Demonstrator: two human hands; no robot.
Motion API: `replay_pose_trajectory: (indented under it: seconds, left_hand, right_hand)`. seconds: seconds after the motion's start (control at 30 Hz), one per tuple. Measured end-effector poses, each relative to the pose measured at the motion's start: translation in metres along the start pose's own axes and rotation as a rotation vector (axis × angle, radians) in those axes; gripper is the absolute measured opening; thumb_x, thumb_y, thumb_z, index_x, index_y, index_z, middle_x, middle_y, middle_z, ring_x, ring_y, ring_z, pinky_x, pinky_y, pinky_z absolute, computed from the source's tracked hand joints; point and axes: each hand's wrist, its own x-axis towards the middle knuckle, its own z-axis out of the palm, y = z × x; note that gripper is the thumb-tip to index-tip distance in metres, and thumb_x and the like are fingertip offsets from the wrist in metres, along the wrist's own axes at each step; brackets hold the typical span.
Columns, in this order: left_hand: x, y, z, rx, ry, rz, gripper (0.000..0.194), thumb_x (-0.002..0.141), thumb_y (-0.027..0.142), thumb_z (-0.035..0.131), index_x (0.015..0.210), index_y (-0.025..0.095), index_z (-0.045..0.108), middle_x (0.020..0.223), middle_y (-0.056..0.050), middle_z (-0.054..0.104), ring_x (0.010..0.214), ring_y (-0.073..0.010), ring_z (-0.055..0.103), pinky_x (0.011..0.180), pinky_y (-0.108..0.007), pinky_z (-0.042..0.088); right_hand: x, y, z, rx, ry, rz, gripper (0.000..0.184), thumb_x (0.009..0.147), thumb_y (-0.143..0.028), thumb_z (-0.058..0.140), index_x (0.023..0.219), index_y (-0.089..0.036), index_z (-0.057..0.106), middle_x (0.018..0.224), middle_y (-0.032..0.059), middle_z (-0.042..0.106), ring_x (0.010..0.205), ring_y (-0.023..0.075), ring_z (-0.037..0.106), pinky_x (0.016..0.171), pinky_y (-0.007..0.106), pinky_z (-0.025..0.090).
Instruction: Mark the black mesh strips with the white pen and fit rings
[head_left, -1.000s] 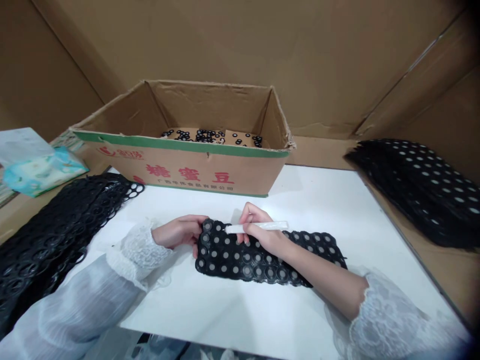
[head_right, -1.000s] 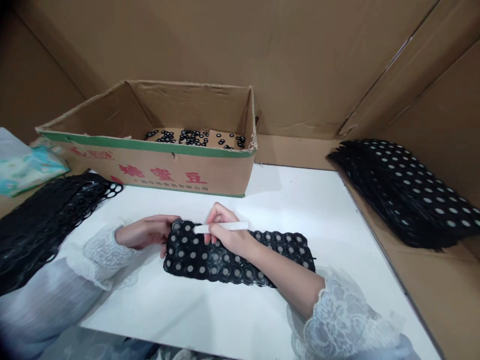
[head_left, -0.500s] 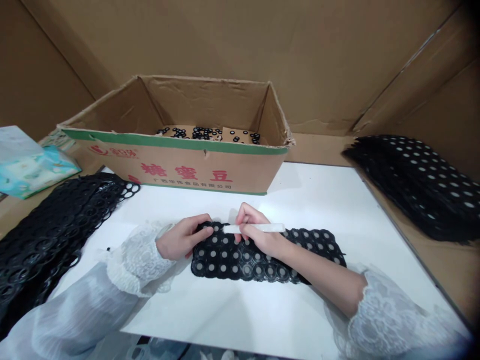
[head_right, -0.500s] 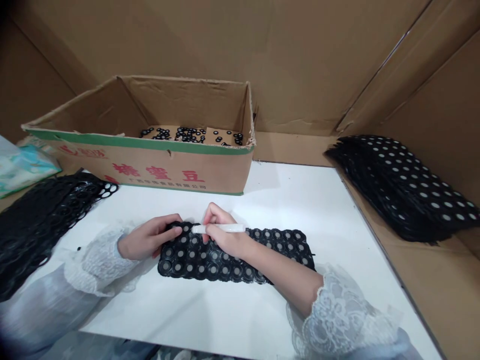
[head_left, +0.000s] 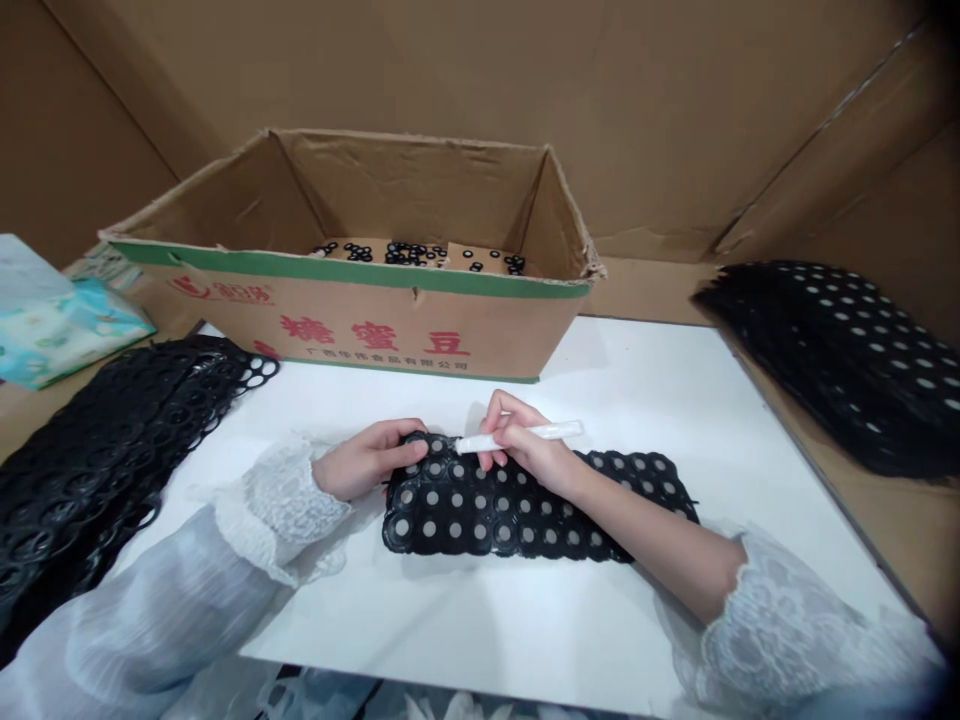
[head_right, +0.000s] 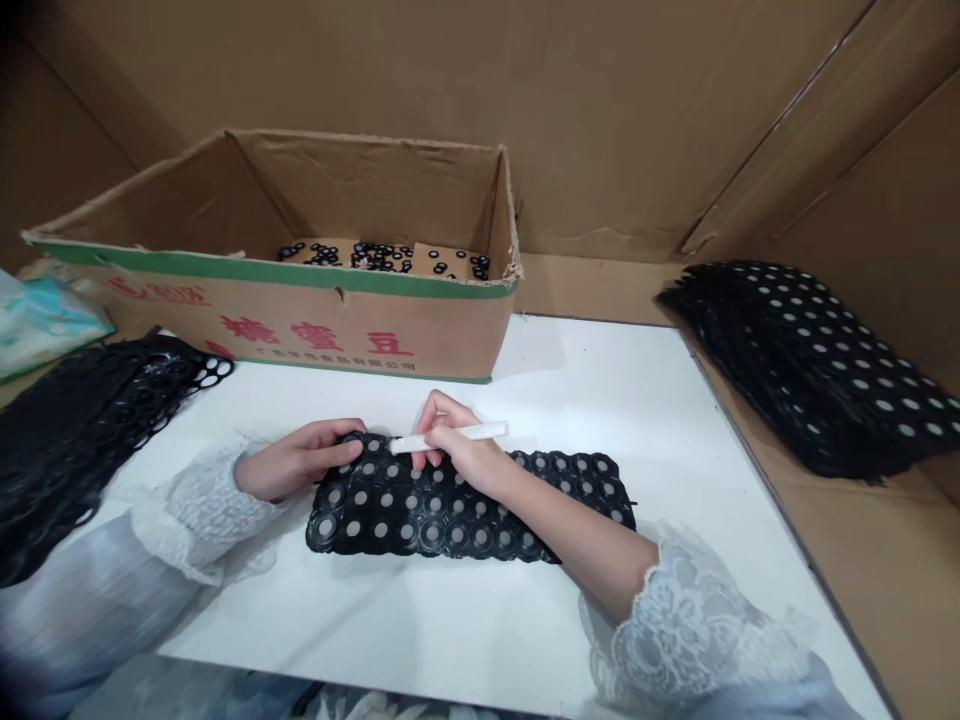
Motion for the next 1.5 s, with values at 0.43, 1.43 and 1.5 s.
replay_pose_trajectory:
  seconds: [0.43,1.43,1.5]
  left_hand:
    - [-0.018,-0.005,0.034,0.940,0.348,0.254,0.018,0.087,0.031,0.028,0.077,0.021,0.040,0.052,0.005,0.039,0.045,-0.0120,0.041,0.049,-0.023,0.029]
    - [-0.008,-0.011,0.002,0.548,0.158,0.196,0.022,0.080,0.037,0.046,0.090,0.018,0.044,0.077,0.001,0.050,0.071,-0.0139,0.047,0.063,-0.025,0.038]
    - [-0.012,-0.010,0.009,0.608,0.208,0.202,0.017,0.081,0.035,0.044,0.084,0.019,0.044,0.072,0.002,0.049,0.067,-0.0135,0.047,0.061,-0.025,0.038]
  right_hand:
    - [-0.009,-0.005,0.034,-0.882,-0.012,-0.158,0.013,0.073,-0.009,0.036,0.078,-0.021,0.031,0.064,-0.0042,0.036,0.056,0.0097,0.033,0.057,0.024,0.029]
    - [-0.010,-0.007,0.026,-0.256,0.008,0.026,0.020,0.067,-0.004,0.036,0.072,-0.021,0.028,0.057,-0.0074,0.041,0.048,0.0076,0.039,0.050,0.021,0.032]
    - [-0.011,-0.007,0.029,-0.371,0.011,0.011,0.018,0.069,-0.006,0.035,0.073,-0.021,0.028,0.058,-0.0067,0.038,0.051,0.0086,0.038,0.051,0.022,0.031]
